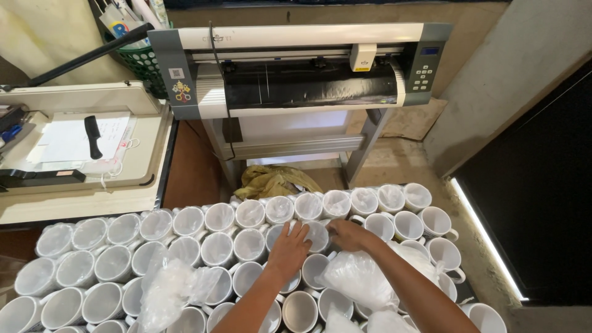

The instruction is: The person picks up white mugs from a large group on a table and places each one into a clear plastic bag by hand, then sets them back down in a grid-like arrangement.

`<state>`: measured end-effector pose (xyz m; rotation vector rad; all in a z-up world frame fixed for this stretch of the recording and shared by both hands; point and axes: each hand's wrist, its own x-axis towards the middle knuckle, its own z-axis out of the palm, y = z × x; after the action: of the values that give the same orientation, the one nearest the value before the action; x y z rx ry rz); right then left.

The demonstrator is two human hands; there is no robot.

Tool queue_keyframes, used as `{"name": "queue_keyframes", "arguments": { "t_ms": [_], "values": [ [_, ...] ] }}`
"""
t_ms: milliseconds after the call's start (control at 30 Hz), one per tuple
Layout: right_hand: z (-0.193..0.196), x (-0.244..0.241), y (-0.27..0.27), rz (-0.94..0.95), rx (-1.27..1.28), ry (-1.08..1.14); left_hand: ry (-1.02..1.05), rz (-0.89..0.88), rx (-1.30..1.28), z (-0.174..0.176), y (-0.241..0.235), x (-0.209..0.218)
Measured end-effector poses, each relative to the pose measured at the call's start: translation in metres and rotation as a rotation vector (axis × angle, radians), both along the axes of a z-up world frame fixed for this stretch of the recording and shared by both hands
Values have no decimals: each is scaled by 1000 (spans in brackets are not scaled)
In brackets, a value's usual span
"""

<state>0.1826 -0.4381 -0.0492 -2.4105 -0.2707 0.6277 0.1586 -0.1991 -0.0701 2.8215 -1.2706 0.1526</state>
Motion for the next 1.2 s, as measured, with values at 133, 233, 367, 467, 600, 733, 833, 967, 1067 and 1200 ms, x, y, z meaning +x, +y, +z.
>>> {"name": "queue_keyframes", "arguments": {
  "t_ms": [133,233,367,467,600,733,833,967,1067,1200],
  "values": [
    [-10,1,-1,12,60,-84,8,-1,-1,-1,2,1],
    [3,2,2,-49,-110,-43,32,14,-17,4,5,1],
    [15,17,-12,-96,-320,-409,132,24,-59,25,2,1],
    [20,35,-17,38,-409,-564,158,16,-74,29,1,6],
    [20,53,-21,125,-414,-464,196,23,-114,27,1,10],
    [-4,66,-28,54,-434,-376,217,34,-139,28,2,12],
    [15,63,-23,-1,-450,-320,243,37,-170,30,2,11],
    [21,64,-19,2,-519,-261,282,28,-188,38,2,12],
    [18,68,-17,8,-544,-254,307,18,-204,40,4,14],
    [9,72,-23,48,-547,-264,328,3,-252,37,5,17]
  ]
}}
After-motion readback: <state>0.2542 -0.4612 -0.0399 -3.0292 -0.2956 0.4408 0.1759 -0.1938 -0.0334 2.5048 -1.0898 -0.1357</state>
